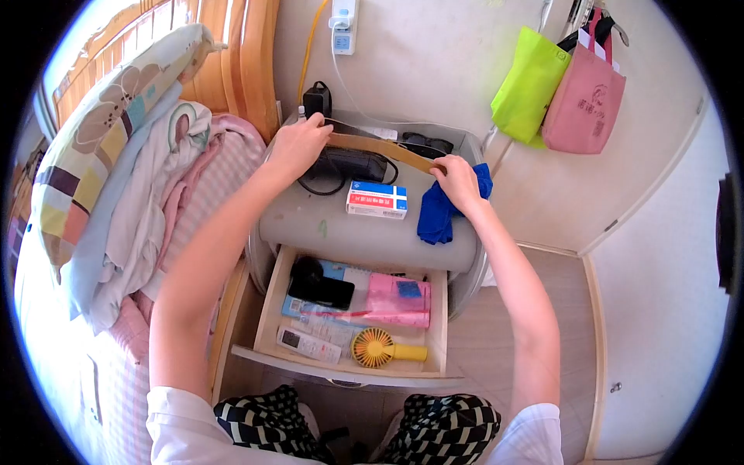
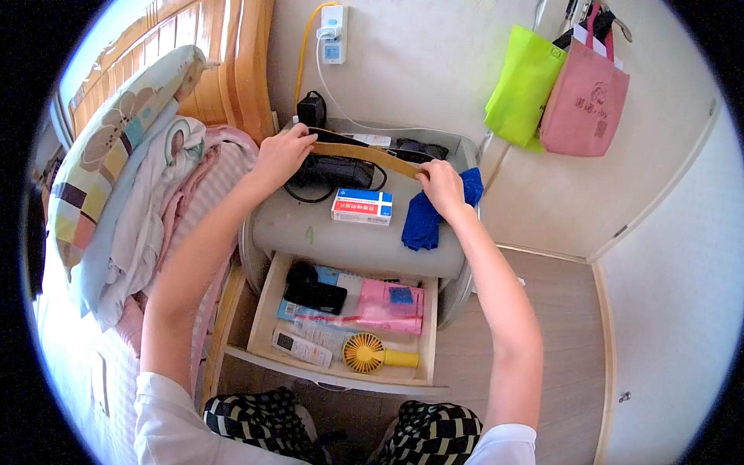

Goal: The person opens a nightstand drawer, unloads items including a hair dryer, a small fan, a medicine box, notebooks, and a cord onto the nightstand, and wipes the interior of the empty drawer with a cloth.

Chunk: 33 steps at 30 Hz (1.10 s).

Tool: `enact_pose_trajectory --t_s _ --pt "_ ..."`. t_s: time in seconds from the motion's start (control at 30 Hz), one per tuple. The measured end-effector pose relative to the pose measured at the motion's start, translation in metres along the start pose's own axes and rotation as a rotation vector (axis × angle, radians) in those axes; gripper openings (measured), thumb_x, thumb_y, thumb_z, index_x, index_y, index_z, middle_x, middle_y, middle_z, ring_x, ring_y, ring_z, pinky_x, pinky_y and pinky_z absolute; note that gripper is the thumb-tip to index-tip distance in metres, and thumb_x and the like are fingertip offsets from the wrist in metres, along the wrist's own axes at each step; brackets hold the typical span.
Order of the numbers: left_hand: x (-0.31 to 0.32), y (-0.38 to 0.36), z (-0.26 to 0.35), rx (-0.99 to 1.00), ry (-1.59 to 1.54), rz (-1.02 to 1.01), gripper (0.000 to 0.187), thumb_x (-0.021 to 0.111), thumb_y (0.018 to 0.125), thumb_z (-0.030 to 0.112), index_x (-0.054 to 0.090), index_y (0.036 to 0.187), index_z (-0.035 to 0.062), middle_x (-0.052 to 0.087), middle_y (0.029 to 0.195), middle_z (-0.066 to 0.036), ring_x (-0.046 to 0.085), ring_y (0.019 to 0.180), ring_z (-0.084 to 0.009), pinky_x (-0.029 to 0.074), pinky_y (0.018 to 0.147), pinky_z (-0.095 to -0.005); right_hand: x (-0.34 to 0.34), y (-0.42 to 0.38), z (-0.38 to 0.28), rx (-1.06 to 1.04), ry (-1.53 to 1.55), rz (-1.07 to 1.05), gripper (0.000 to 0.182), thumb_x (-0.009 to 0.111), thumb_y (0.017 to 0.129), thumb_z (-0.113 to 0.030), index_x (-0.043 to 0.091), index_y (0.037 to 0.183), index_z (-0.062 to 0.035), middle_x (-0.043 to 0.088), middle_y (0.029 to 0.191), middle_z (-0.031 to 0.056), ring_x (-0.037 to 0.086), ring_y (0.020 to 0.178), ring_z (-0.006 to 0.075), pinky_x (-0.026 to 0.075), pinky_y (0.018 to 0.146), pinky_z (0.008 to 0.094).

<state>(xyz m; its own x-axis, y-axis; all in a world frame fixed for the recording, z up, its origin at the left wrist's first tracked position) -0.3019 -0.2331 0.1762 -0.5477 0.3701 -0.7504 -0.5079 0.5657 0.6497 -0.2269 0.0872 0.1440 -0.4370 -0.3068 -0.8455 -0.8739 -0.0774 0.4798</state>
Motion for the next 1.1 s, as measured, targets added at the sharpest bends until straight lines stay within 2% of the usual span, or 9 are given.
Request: enact_pose_trajectory --t_s 0.13,0.27,0.47,0.57,0.7,0.8,0.93,1.03,1.1 --pt "-0.004 -0.003 0.017 -0.075 0.027 0.192 0.023 0.061 0.084 0.012 0.066 0.106 0.0095 0.06 0.115 -0.005 0.064 0.092 -0.0258 0.054 0.071 -0.0361 0.013 -0.01 -0.007 -0.158 -0.007 0.183 0.022 0.061 0.081 -0.01 0.065 0.101 -0.0013 0.063 0.107 0.014 0.058 0.102 0.0318 0.05 0.085 0.0401" --pt "-0.019 -0.026 0.04 -0.056 -0.077 0.209 0.024 0.061 0.083 0.011 0.066 0.107 0.0096 0.062 0.113 -0.005 0.064 0.092 -0.0254 0.054 0.073 -0.0357 0.009 -0.03 -0.051 -0.182 0.079 0.006 0.03 0.064 0.082 -0.02 0.062 0.106 -0.0009 0.061 0.111 0.0163 0.056 0.107 0.0323 0.046 0.091 0.0415" --pt "-0.014 -0.08 0.072 -0.215 -0.388 0.024 0.026 0.063 0.083 0.013 0.066 0.108 0.0081 0.067 0.095 -0.009 0.065 0.084 -0.0273 0.053 0.072 -0.0348 0.045 -0.038 -0.052 -0.112 0.132 -0.254 0.076 0.072 0.074 -0.039 0.044 0.131 0.0044 0.049 0.127 0.0254 0.047 0.12 0.0359 0.038 0.102 0.0395" --pt "-0.007 -0.101 0.077 -0.302 -0.475 -0.136 0.027 0.063 0.084 0.015 0.065 0.108 0.0043 0.068 0.096 -0.012 0.067 0.084 -0.0269 0.053 0.072 -0.034 0.029 -0.042 -0.062 -0.024 0.187 -0.318 0.074 0.075 0.073 -0.034 0.046 0.128 0.0052 0.05 0.124 0.0236 0.048 0.117 0.0363 0.039 0.101 0.0392" --pt "0.001 -0.118 0.087 -0.58 -0.909 -0.397 0.043 0.066 0.087 0.027 0.059 0.117 -0.0025 0.065 0.112 -0.018 0.067 0.089 -0.0222 0.053 0.073 -0.0338 0.01 -0.068 -0.088 -0.027 0.243 -0.182 0.073 0.077 0.071 -0.031 0.047 0.127 0.0064 0.05 0.12 0.021 0.049 0.114 0.0351 0.04 0.099 0.0385" --pt "-0.002 -0.127 0.104 -0.787 -1.522 -0.493 0.049 0.069 0.087 0.024 0.051 0.126 -0.0009 0.062 0.114 -0.006 0.058 0.105 -0.0151 0.051 0.085 -0.0329 0.007 -0.102 -0.112 0.023 0.476 -0.096 0.065 0.078 0.075 -0.029 0.051 0.125 0.0038 0.051 0.118 0.0155 0.052 0.111 0.0261 0.043 0.095 0.034" --pt "-0.001 -0.144 0.115 -0.794 -1.713 -0.4 0.059 0.076 0.079 0.017 0.047 0.128 0.0004 0.058 0.12 -0.009 0.057 0.106 -0.0145 0.045 0.095 -0.0311 0.005 -0.139 -0.137 0.268 0.861 -0.376 0.071 0.077 0.076 -0.031 0.046 0.131 0.0007 0.05 0.123 0.0159 0.052 0.114 0.0246 0.043 0.096 0.034" --pt "-0.004 -0.15 0.123 -0.559 -1.527 -0.315 0.075 0.082 0.073 0.02 0.041 0.132 -0.0019 0.057 0.12 -0.011 0.056 0.109 -0.0168 0.044 0.095 -0.0318 0.019 -0.153 -0.128 0.007 0.6 -0.277 0.074 0.076 0.077 -0.032 0.042 0.135 -0.0018 0.047 0.13 0.0185 0.052 0.116 0.0268 0.043 0.099 0.0359" --pt "-0.006 -0.157 0.127 -0.485 -1.308 -0.289 0.081 0.084 0.067 0.024 0.042 0.131 -0.0008 0.056 0.121 -0.014 0.055 0.109 -0.0218 0.044 0.095 -0.0345 0.016 -0.157 -0.123 0.065 0.652 -0.315 0.068 0.074 0.079 -0.028 0.043 0.135 -0.0035 0.045 0.134 0.018 0.05 0.12 0.0269 0.042 0.1 0.0359"
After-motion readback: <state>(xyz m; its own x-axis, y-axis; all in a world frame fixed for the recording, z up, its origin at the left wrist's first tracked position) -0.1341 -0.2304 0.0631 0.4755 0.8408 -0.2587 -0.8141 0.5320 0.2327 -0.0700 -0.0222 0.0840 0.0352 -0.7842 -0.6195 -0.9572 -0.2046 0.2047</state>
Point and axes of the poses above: each hand's wrist, its own y-axis towards the middle knuckle, its own x-axis out of the palm, z = x × y, the point moved 1 cm from there along y, towards the middle knuckle
